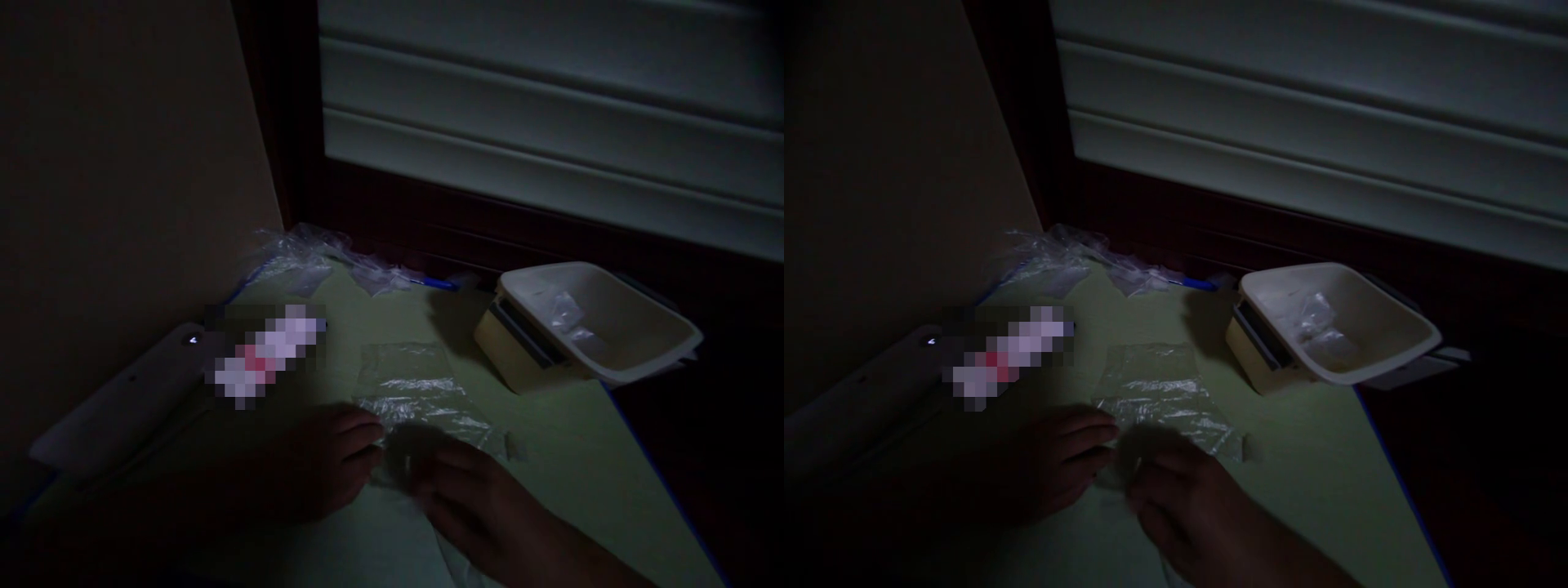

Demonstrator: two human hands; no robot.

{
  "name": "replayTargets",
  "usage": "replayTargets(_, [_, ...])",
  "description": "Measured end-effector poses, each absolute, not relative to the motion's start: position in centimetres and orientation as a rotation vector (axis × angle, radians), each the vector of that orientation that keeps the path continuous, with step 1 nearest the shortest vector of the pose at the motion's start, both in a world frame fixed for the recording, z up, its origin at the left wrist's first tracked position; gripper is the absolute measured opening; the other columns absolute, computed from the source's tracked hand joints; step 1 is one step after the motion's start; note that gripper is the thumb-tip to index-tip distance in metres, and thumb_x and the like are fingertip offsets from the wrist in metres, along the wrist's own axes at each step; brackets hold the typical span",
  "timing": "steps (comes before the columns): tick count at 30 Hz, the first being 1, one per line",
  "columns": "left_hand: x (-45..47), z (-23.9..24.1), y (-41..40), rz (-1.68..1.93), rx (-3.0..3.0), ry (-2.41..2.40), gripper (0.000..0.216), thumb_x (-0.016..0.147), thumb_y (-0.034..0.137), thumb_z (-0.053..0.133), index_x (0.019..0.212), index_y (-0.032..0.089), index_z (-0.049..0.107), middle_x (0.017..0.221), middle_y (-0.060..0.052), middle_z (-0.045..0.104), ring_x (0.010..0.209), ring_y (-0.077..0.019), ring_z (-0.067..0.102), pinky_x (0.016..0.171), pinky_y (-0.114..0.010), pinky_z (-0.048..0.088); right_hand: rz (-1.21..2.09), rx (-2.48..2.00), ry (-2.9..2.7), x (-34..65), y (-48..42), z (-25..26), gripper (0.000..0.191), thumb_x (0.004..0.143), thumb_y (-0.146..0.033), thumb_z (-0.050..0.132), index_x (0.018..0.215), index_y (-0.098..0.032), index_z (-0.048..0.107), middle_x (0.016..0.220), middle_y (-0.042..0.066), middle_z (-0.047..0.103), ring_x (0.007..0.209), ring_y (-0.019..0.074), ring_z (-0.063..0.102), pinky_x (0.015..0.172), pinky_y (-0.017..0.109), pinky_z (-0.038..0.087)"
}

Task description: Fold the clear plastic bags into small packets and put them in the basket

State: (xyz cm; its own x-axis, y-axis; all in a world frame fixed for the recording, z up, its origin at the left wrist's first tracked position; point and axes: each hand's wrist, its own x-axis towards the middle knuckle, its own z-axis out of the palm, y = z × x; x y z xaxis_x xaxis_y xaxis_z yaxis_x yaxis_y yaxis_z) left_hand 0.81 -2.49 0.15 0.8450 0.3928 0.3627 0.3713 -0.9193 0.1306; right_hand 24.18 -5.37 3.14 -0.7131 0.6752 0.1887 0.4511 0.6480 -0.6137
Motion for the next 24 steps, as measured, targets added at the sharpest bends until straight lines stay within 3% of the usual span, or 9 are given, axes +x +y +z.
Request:
replayTargets(10, [0.8, -0.4, -2.4, 0.609, 2.986, 0.598, 0.01, 0.088, 0.011, 0.052, 0.086, 0.011, 0.063, 0.103, -0.009, 0.065, 0.103, -0.0221, 0.057, 0.09, -0.034, 0.048, 1.12, -1.304, -1.879, 25.1, -2.4, 1.3, 0.021, 0.086, -0.033, 0.052, 0.071, -0.019, 0.057, 0.065, -0.001, 0.057, 0.061, 0.0133, 0.055, 0.056, 0.023, 0.044])
replayTargets(13, [0.9, -0.1, -2.4, 0.635, 2.977, 0.638, 0.013, 0.088, 0.01, 0.051, 0.083, 0.012, 0.062, 0.102, -0.009, 0.064, 0.1, -0.0227, 0.056, 0.089, -0.036, 0.048, 1.127, -1.323, -1.857, 25.2, -2.1, 0.8, 0.019, 0.083, -0.032, 0.054, 0.093, -0.017, 0.06, 0.07, 0.0, 0.058, 0.062, 0.0144, 0.057, 0.057, 0.025, 0.045])
replayTargets(16, [0.9, 0.3, -2.6, 0.639, 2.958, 0.651, 0.013, 0.088, 0.011, 0.049, 0.085, 0.012, 0.062, 0.1, -0.009, 0.062, 0.097, -0.0236, 0.055, 0.088, -0.038, 0.047, 1.084, -1.441, -1.97, 25.4, -2.4, 0.8, 0.042, 0.082, -0.027, 0.054, 0.122, -0.013, 0.051, 0.068, 0.0, 0.059, 0.056, 0.0156, 0.056, 0.053, 0.026, 0.043])
replayTargets(19, [1.0, 0.8, -3.0, 0.617, 2.957, 0.588, 0.015, 0.089, 0.021, 0.053, 0.096, 0.012, 0.062, 0.1, -0.009, 0.062, 0.094, -0.0242, 0.055, 0.087, -0.039, 0.045, 0.893, -1.61, -2.179, 25.5, -3.1, 1.2, 0.054, 0.082, -0.021, 0.055, 0.134, -0.016, 0.04, 0.074, 0.003, 0.066, 0.06, 0.0188, 0.061, 0.055, 0.029, 0.045])
replayTargets(22, [1.2, 0.9, -3.4, 0.571, 2.961, 0.496, 0.027, 0.088, 0.031, 0.055, 0.107, 0.013, 0.06, 0.105, -0.009, 0.063, 0.095, -0.0253, 0.055, 0.088, -0.041, 0.042, 0.623, -1.524, -2.352, 25.1, -4.0, 1.9, 0.034, 0.082, -0.013, 0.056, 0.115, -0.015, 0.055, 0.092, 0.01, 0.067, 0.072, 0.0212, 0.064, 0.062, 0.031, 0.049])
replayTargets(24, [1.4, 0.6, -3.6, 0.521, 2.947, 0.456, 0.033, 0.088, 0.034, 0.055, 0.112, 0.012, 0.058, 0.108, -0.01, 0.063, 0.098, -0.0259, 0.055, 0.091, -0.042, 0.04, 0.462, -1.334, -2.499, 24.6, -4.4, 2.3, 0.015, 0.082, -0.009, 0.055, 0.093, -0.015, 0.062, 0.088, 0.009, 0.066, 0.071, 0.0192, 0.063, 0.061, 0.029, 0.049])
